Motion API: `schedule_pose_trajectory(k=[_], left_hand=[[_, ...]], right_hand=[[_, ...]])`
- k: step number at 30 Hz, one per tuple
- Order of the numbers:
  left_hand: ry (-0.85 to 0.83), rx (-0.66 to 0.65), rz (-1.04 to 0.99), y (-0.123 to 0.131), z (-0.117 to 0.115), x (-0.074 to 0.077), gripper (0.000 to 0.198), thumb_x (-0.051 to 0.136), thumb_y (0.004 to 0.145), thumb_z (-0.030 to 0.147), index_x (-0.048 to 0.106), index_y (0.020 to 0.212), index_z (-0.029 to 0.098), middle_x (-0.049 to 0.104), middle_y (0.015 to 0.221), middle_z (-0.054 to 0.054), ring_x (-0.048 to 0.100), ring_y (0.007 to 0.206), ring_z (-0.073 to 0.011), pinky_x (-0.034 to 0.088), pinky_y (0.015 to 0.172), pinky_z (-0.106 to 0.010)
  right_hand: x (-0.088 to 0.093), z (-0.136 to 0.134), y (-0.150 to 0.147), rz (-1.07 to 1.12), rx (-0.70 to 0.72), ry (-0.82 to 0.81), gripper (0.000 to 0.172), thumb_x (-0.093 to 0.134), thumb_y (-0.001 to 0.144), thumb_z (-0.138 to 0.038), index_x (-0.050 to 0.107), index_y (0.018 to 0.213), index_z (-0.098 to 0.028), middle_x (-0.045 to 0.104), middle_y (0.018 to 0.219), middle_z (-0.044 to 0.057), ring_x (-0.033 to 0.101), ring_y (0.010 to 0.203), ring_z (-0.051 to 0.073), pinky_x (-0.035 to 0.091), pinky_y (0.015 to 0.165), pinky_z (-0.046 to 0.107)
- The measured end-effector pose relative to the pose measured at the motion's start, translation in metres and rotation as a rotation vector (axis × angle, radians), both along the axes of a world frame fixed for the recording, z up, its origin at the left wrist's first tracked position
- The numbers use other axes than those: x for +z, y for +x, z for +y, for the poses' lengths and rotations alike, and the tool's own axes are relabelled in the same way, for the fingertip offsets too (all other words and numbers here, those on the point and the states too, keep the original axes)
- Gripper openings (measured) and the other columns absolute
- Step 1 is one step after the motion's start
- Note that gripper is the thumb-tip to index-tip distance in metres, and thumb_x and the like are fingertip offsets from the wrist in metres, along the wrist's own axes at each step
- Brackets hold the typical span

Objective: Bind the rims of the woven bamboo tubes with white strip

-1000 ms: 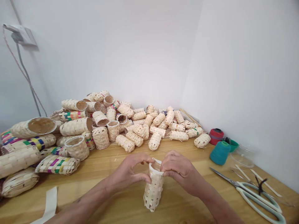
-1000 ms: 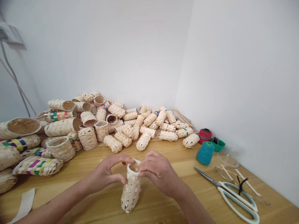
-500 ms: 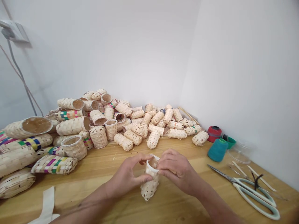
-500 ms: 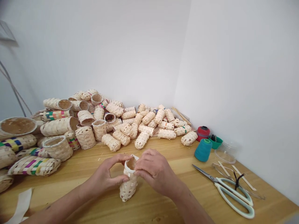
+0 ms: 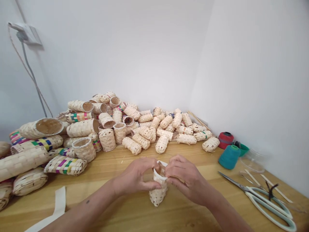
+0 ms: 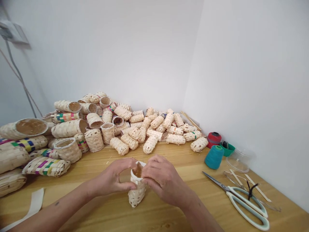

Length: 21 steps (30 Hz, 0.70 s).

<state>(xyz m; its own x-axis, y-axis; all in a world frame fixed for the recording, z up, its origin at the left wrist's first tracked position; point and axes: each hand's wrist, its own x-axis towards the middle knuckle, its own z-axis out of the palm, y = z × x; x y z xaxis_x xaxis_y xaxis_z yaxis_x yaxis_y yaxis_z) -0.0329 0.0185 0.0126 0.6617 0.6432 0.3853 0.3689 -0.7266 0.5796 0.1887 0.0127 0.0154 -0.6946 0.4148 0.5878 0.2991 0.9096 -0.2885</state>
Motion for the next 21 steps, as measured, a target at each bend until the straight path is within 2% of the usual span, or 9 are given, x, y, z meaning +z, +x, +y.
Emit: schedule_pose_trajectory(k=[2, 4, 6, 8, 10, 13, 16, 21], left_hand=[[-0.056, -0.003, -0.060, -0.005, 0.003, 0.000, 0.040, 0.072, 0.071, 0.042, 0.059, 0.100, 0.018, 0.065, 0.100, -0.005, 0.058, 0.091, -0.0191, 0.043, 0.084, -0.030], [-0.132, 0.012, -0.195, -0.010, 0.006, 0.001, 0.050, 0.066, 0.076, 0.047, 0.053, 0.114, 0.018, 0.063, 0.105, -0.008, 0.058, 0.093, -0.0196, 0.044, 0.085, -0.033], [-0.181, 0.074, -0.305, -0.010, 0.009, 0.004, 0.045, 0.054, 0.085, 0.046, 0.049, 0.120, 0.018, 0.063, 0.102, -0.008, 0.059, 0.090, -0.0186, 0.045, 0.082, -0.032], [-0.192, 0.181, -0.306, -0.007, 0.010, 0.008, 0.034, 0.052, 0.087, 0.041, 0.056, 0.111, 0.017, 0.065, 0.091, -0.005, 0.059, 0.084, -0.0170, 0.045, 0.076, -0.029], [-0.185, 0.279, -0.234, 0.000, 0.009, 0.014, 0.023, 0.059, 0.083, 0.036, 0.065, 0.090, 0.015, 0.065, 0.079, -0.002, 0.057, 0.074, -0.0149, 0.043, 0.067, -0.025], [-0.191, 0.324, -0.168, 0.010, 0.005, 0.020, 0.018, 0.063, 0.078, 0.030, 0.068, 0.074, 0.013, 0.063, 0.065, 0.000, 0.050, 0.060, -0.0113, 0.036, 0.056, -0.021], [-0.191, 0.352, -0.120, 0.013, 0.002, 0.024, 0.021, 0.065, 0.076, 0.034, 0.070, 0.072, 0.014, 0.061, 0.060, 0.001, 0.046, 0.055, -0.0100, 0.032, 0.050, -0.020], [-0.101, 0.402, 0.036, 0.011, -0.001, 0.033, 0.017, 0.065, 0.076, 0.034, 0.071, 0.074, 0.018, 0.065, 0.063, 0.002, 0.049, 0.057, -0.0109, 0.030, 0.051, -0.021]], right_hand=[[-0.002, 0.001, 0.000, 0.012, 0.005, 0.003, 0.013, 0.047, 0.094, -0.021, 0.057, 0.085, -0.018, 0.062, 0.085, 0.003, 0.050, 0.084, 0.017, 0.040, 0.079, 0.034], [-0.004, 0.001, 0.001, 0.014, 0.008, 0.007, 0.015, 0.046, 0.095, -0.023, 0.057, 0.087, -0.018, 0.062, 0.085, 0.003, 0.050, 0.085, 0.017, 0.040, 0.080, 0.034], [-0.005, 0.002, 0.001, 0.012, 0.008, 0.013, 0.016, 0.045, 0.095, -0.024, 0.058, 0.087, -0.019, 0.062, 0.085, 0.003, 0.051, 0.085, 0.017, 0.040, 0.080, 0.034], [-0.006, 0.002, 0.001, 0.007, 0.005, 0.024, 0.017, 0.044, 0.096, -0.025, 0.057, 0.087, -0.019, 0.062, 0.085, 0.003, 0.051, 0.086, 0.017, 0.041, 0.080, 0.034], [-0.006, 0.002, -0.001, 0.002, 0.002, 0.042, 0.018, 0.044, 0.096, -0.025, 0.057, 0.087, -0.019, 0.062, 0.085, 0.003, 0.051, 0.085, 0.017, 0.041, 0.079, 0.034], [-0.004, 0.000, -0.003, -0.012, -0.004, 0.059, 0.019, 0.043, 0.096, -0.026, 0.057, 0.086, -0.019, 0.062, 0.084, 0.004, 0.050, 0.085, 0.018, 0.040, 0.079, 0.035], [-0.001, -0.004, -0.004, -0.030, -0.014, 0.050, 0.019, 0.043, 0.095, -0.024, 0.057, 0.084, -0.018, 0.062, 0.083, 0.004, 0.049, 0.085, 0.018, 0.040, 0.079, 0.035], [0.000, -0.007, -0.004, -0.017, -0.015, 0.042, 0.016, 0.046, 0.094, -0.022, 0.056, 0.083, -0.018, 0.061, 0.083, 0.003, 0.048, 0.084, 0.018, 0.039, 0.077, 0.035]])
